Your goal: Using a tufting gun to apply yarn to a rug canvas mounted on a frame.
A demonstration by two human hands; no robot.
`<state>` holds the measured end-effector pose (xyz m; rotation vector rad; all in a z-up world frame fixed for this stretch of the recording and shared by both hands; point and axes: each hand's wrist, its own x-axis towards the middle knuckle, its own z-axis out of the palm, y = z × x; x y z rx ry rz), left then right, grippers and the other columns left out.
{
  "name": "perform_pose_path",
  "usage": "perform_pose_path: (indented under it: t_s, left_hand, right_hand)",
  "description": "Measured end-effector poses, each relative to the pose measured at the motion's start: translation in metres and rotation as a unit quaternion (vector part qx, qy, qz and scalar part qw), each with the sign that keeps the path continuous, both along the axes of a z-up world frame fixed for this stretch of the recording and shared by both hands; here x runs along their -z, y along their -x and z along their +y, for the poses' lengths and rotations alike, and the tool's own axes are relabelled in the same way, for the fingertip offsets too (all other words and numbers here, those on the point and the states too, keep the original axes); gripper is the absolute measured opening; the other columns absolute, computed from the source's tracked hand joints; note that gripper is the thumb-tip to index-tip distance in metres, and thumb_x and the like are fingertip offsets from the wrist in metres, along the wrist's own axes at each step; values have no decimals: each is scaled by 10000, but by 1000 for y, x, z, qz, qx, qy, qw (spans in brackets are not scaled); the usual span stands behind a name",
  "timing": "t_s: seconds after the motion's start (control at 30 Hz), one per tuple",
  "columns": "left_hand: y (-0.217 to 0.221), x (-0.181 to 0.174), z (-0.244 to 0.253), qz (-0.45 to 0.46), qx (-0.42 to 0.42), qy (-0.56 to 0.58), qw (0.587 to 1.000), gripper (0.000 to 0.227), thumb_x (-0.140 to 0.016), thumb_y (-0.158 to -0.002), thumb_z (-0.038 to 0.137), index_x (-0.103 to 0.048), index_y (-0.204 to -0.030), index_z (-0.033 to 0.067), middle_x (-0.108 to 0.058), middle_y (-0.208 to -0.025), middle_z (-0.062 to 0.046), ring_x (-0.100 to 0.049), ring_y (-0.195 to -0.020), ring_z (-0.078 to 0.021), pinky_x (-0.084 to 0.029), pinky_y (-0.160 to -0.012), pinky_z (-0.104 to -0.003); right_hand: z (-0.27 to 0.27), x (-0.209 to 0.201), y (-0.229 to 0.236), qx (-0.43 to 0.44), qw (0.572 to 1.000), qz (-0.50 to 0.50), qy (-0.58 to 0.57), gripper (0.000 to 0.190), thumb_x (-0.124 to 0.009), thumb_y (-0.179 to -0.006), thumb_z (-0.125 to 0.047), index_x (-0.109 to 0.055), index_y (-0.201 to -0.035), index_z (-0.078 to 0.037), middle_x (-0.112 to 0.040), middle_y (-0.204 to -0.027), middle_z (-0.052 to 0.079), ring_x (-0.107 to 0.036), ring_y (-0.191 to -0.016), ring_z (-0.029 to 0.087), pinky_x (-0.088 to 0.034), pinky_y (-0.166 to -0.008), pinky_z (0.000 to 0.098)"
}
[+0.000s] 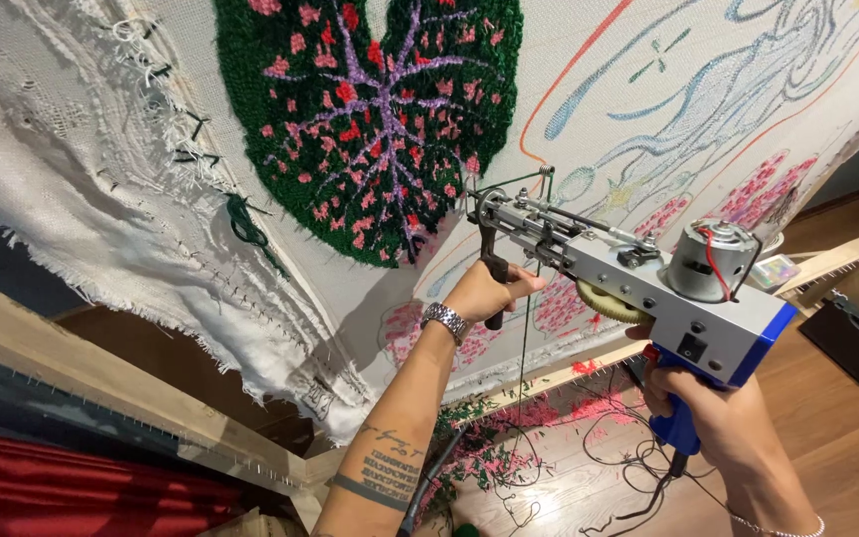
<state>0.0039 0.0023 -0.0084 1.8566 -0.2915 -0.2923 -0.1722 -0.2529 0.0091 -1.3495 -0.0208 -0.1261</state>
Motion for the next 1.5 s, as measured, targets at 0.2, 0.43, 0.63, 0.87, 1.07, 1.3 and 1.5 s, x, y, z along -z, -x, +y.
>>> perform_pose_path:
  t_s: [0.2,0.43,0.63,0.87,1.07,1.3,1.5]
  left_hand:
    - [0,-3,4,4,0,9,1000,384,-851,-785,414,-785,-886,50,-697,-694,-19,-593,-555,-94,-474,-525,-287]
    - [-4,-10,7,28,-9,29,999,391,-857,-771,385,-789,-955,46,-695,-696,-8,-561,-529,-89,-455,-503,-275]
    - [-24,2,9,12,-15,59,998,396,-871,-777,342,-804,-1020,37,-761,-821,-9,-563,-596,-58,-469,-532,-242]
    - [-73,36,17,36,-64,81,994,292,-797,-841,252,-779,-1035,34,-706,-782,-17,-558,-554,-77,-471,-494,-276]
    - [-96,52,35,9,-79,121,989,219,-753,-869,163,-754,-1029,13,-671,-721,-4,-539,-526,-75,-446,-468,-284]
    - [-101,49,44,-7,-91,112,989,267,-834,-813,187,-746,-994,11,-700,-784,-22,-535,-574,-83,-444,-511,-286]
    - [-122,64,49,-73,-59,69,993,359,-842,-833,244,-754,-1078,-4,-773,-973,-61,-681,-816,-116,-539,-699,-282]
  right_hand:
    - [9,-6,-3,-11,1000,0,8,347,-567,-824,41,-628,-1162,97,-524,-683,80,-467,-556,165,-398,-487,309]
    - [15,-1,-12,0,1000,-6,-6,290,-571,-830,56,-626,-1111,97,-531,-673,84,-481,-549,171,-401,-481,318]
    - [20,19,-25,17,999,-40,21,107,-581,-862,65,-572,-969,71,-562,-658,106,-536,-546,185,-453,-499,321]
    - [63,3,-32,120,971,-60,199,285,-724,-761,4,-632,-1031,-1,-666,-816,21,-622,-681,111,-521,-578,288]
    - [83,12,-40,121,965,-100,209,278,-732,-771,-17,-647,-1036,-20,-658,-832,16,-598,-702,95,-498,-590,275]
    - [86,34,-46,126,971,-52,199,225,-749,-803,-69,-679,-1009,-13,-689,-778,20,-627,-649,103,-511,-572,286]
    - [88,36,-47,111,981,-48,153,233,-744,-810,-61,-684,-1027,1,-681,-787,32,-616,-662,104,-507,-576,284]
